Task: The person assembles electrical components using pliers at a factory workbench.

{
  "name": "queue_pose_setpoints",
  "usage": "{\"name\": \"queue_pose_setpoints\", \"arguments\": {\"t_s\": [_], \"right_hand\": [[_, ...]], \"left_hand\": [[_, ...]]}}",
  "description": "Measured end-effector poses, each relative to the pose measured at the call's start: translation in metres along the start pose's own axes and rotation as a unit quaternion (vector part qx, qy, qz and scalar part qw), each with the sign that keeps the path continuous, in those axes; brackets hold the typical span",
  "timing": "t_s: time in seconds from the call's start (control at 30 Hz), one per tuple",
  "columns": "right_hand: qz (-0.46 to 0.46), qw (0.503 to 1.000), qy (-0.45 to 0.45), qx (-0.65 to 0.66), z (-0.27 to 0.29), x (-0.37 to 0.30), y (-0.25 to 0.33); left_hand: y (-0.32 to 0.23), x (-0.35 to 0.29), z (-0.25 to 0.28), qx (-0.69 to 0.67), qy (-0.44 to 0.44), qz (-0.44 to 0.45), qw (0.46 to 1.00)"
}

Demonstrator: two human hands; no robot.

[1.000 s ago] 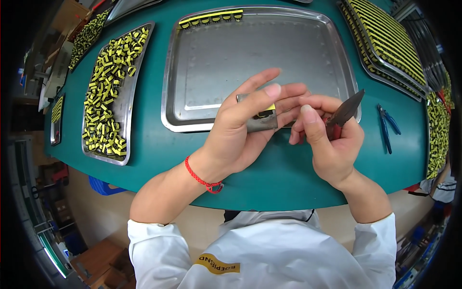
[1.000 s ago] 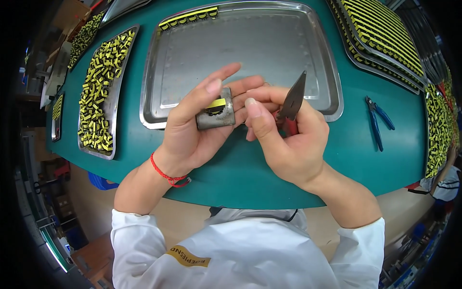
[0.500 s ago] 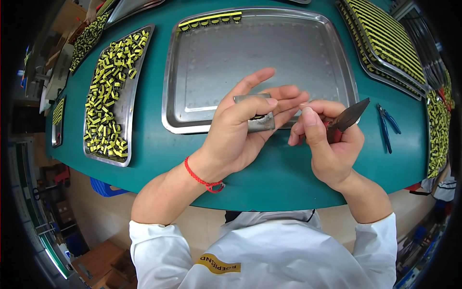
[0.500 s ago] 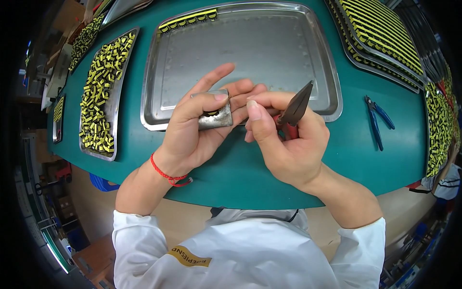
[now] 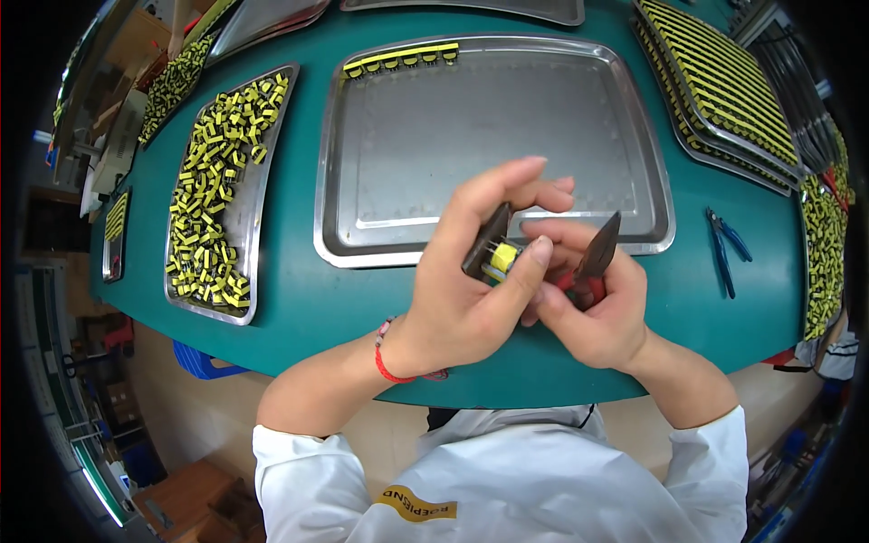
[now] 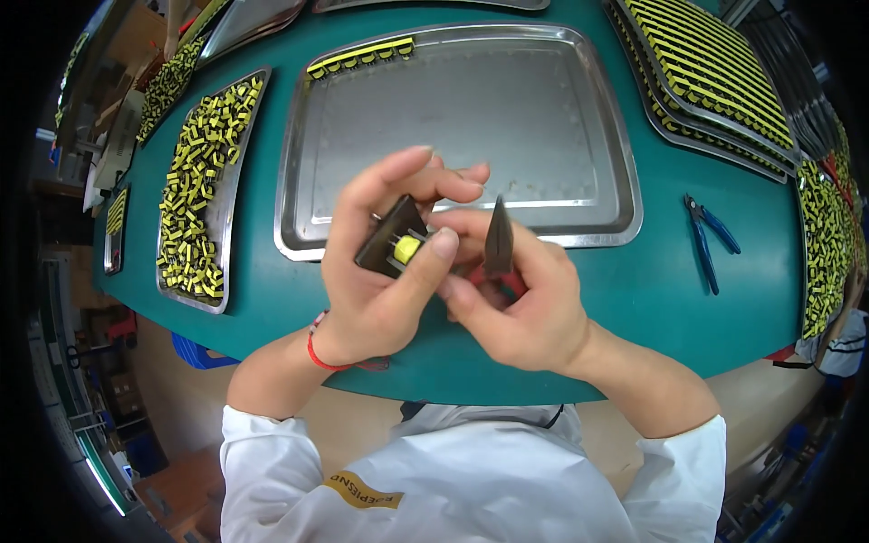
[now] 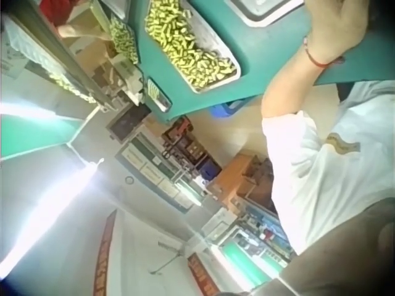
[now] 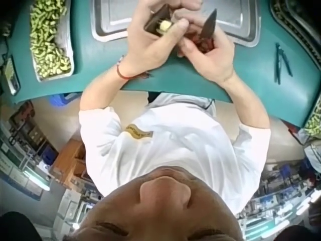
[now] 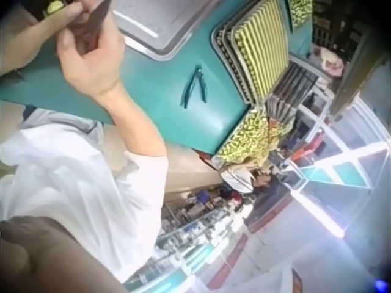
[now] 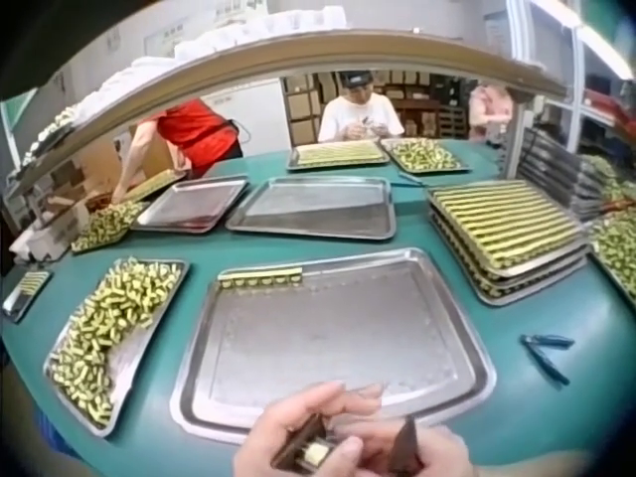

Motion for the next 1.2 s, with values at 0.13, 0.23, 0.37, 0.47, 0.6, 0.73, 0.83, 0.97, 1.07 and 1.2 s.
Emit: {"name": "queue_pose_setpoints", "arguments": {"t_s": [0.13,0.23,0.37,0.47,0.6,0.73,0.83,0.97,1.07,1.2], "right_hand": [[0.013,1.000,0.006,0.004,0.000,-0.003,0.001],[0.038,0.999,0.006,-0.014,0.000,-0.005,0.001],[0.009,1.000,-0.018,0.004,0.001,-0.003,-0.006],[0.020,0.999,-0.037,-0.030,0.003,0.000,-0.004],[0.023,0.998,-0.048,-0.045,0.006,0.001,-0.011],[0.030,0.995,0.015,-0.089,0.002,0.002,-0.017],[0.018,0.999,0.008,-0.027,0.003,0.001,-0.021],[0.015,1.000,-0.023,0.009,0.001,0.001,-0.016],[0.017,0.999,-0.036,-0.006,0.002,0.001,-0.017],[0.021,0.999,-0.036,-0.029,0.002,0.001,-0.011]], "left_hand": [[-0.007,0.003,-0.002,0.076,0.031,-0.062,0.995],[-0.014,0.003,-0.007,0.106,0.084,-0.039,0.990],[-0.007,0.001,-0.008,0.175,0.142,-0.007,0.974],[-0.010,0.004,-0.014,0.208,0.160,0.000,0.965],[-0.013,0.005,-0.016,0.171,0.132,-0.010,0.976],[-0.012,0.005,-0.011,0.120,0.105,0.012,0.987],[-0.012,0.005,-0.011,0.104,0.091,0.015,0.990],[0.005,-0.002,-0.012,0.043,0.096,0.067,0.992],[0.015,-0.007,-0.011,-0.030,0.053,0.107,0.992],[0.016,-0.006,-0.013,0.016,0.064,0.122,0.990]]}}
Point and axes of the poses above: each hand's wrist, its own x-axis towards the middle knuckle, its own z-axis out of the back of the hand, y = z × x, the point moved 8 cm from there along x, towards the middle knuckle, and after that the axes turned 3 degrees about -y, right-handed, at the moved point
